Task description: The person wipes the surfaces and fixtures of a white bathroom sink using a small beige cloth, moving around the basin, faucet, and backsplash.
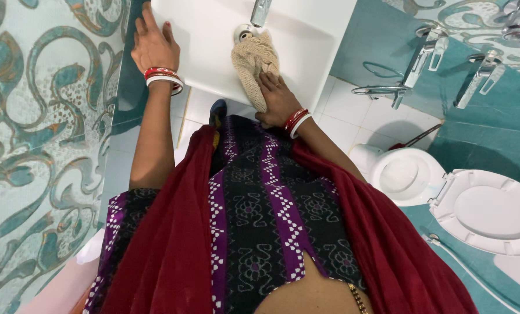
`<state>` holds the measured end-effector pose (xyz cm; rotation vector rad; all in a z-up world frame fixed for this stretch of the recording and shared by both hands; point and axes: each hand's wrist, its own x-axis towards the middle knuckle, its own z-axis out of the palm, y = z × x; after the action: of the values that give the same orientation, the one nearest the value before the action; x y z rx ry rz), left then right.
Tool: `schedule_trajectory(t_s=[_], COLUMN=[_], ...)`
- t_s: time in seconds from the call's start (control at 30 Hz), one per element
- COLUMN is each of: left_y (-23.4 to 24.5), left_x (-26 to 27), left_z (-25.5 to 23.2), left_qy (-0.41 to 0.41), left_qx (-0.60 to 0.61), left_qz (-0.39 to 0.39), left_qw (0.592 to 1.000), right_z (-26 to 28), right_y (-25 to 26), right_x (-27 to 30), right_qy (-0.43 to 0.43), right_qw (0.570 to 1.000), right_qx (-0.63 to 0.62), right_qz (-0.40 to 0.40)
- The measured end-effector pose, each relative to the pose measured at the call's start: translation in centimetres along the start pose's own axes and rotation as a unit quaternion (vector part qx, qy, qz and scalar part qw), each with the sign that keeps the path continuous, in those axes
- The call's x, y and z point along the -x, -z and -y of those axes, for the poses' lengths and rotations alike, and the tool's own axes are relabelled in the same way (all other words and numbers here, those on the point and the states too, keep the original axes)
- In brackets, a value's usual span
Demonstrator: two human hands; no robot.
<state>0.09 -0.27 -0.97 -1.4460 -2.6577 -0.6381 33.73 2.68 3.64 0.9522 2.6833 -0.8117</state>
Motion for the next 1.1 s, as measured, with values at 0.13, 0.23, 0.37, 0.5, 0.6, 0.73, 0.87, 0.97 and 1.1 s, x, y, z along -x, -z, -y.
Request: schedule_trajectory(t_s=[0.13, 0.23, 0.37, 0.5, 0.6, 0.73, 0.87, 0.97, 1.1], left_y=[0.1, 0.0, -0.6, -2.0, -2.2, -1.0, 0.6, 1.0, 1.3], left_x=[0.0, 0.1, 0.4, 0.4, 0.3, 0.1, -0.1, 0.0, -0.2], left_z=[-0.1, -0.1, 0.3, 1.2, 1.5, 0.3, -0.6, -1.0, -0.8], left_qy=[0.013, -0.004, 0.023, 0.034, 0.057, 0.024, 0.010, 0.036, 0.016], left_qx=[-0.009, -0.019, -0.006, -0.027, -0.024, -0.016, 0.015, 0.006, 0.006], left_qz=[0.003, -0.030, -0.018, -0.043, -0.012, -0.030, -0.055, -0.024, -0.036], left_qw=[1.000, 0.999, 1.000, 0.998, 0.998, 0.999, 0.998, 0.999, 0.999], right_z=[0.2, 0.3, -0.1, -0.1, 0.1, 0.0, 0.0, -0.1, -0.4], right_y=[0.5, 0.5, 0.4, 0.3, 0.3, 0.5, 0.4, 0.1, -0.3], right_x=[-0.1, -0.2, 0.1, -0.2, -0.2, -0.2, 0.0, 0.0, -0.1], right_qy=[-0.004, -0.017, 0.003, 0.004, 0.002, 0.000, -0.004, -0.005, 0.004], right_qw=[1.000, 0.999, 1.000, 1.000, 1.000, 1.000, 1.000, 0.999, 1.000], right_qx=[-0.004, -0.009, -0.006, -0.008, -0.005, -0.013, -0.025, -0.038, -0.004], right_qz=[0.020, 0.030, 0.020, 0.025, 0.028, 0.021, -0.004, -0.013, -0.005])
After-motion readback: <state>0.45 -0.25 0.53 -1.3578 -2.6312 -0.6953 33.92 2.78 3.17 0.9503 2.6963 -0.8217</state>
